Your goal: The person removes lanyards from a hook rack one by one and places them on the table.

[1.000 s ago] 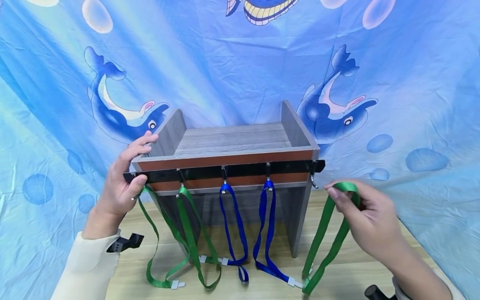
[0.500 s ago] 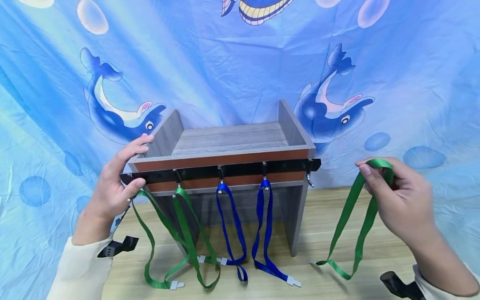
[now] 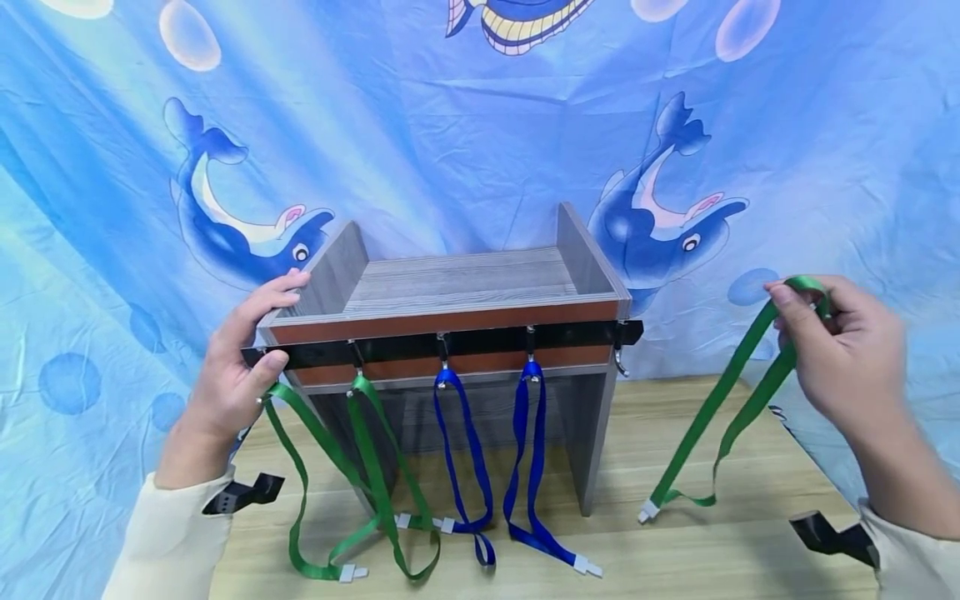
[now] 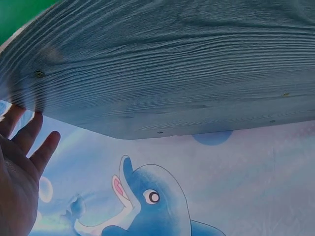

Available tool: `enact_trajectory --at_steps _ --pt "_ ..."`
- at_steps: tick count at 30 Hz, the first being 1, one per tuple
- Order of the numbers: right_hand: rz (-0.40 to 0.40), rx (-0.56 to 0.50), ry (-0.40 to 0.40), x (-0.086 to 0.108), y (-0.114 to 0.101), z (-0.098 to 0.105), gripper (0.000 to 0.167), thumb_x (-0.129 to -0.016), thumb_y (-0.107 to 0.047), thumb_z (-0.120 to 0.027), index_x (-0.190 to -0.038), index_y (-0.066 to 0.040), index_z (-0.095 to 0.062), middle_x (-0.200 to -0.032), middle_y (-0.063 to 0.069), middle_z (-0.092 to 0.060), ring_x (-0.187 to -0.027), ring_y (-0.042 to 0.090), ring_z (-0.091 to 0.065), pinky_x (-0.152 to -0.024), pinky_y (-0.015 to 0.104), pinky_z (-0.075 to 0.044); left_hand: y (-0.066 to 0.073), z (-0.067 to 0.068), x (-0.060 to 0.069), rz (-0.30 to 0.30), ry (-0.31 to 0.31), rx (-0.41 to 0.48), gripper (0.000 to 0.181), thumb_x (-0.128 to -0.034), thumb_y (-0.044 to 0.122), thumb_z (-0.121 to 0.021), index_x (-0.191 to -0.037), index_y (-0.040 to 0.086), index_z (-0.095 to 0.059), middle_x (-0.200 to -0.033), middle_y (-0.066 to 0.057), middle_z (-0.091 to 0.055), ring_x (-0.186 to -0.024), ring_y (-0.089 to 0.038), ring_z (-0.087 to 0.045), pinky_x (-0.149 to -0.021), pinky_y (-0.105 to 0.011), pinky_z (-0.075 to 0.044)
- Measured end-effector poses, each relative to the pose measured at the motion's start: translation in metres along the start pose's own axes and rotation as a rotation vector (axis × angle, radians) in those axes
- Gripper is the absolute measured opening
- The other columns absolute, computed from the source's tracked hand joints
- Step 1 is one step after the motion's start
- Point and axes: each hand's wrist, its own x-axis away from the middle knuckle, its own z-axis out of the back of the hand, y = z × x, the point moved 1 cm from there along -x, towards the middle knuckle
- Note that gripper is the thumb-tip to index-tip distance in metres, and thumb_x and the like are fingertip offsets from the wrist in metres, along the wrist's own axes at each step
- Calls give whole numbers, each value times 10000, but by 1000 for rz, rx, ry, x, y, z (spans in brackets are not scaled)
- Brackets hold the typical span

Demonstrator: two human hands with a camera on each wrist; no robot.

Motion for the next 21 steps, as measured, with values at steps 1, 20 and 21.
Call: enact_trajectory --at_steps 1,20,21 --pt "-27 -17 8 -4 3 2 288 -1089 -126 -554 -1086 -395 -658 -771 -204 -522 -620 -30 -455 -551 118 -338 0 -1 0 5 1 2 685 -1025 524 -603 -1412 -41 -566 -1599 -178 -527 -1560 -318 -425 -1304 -342 -301" --pt "-12 -449 -10 -33 51 -1 204 -1089 -88 -510 -1234 -100 -654 -970 31 -581 -868 -45 -772 -485 145 -522 -3 -9 -2 7 73 85 568 -980 337 -606 -1369 -73 -559 -1544 -184 -562 -1564 -380 -406 -1327 -451 -252" --pt "-28 -465 -20 -33 53 -2 192 -1090 -99 -511 -1216 -102 -655 -967 30 -585 -869 -42 -774 -489 151 -527 -3 -10 -2 1 78 97 571 -978 337 -609 -1362 -84 -557 -1538 -189 -565 -1563 -380 -408 -1327 -457 -250"
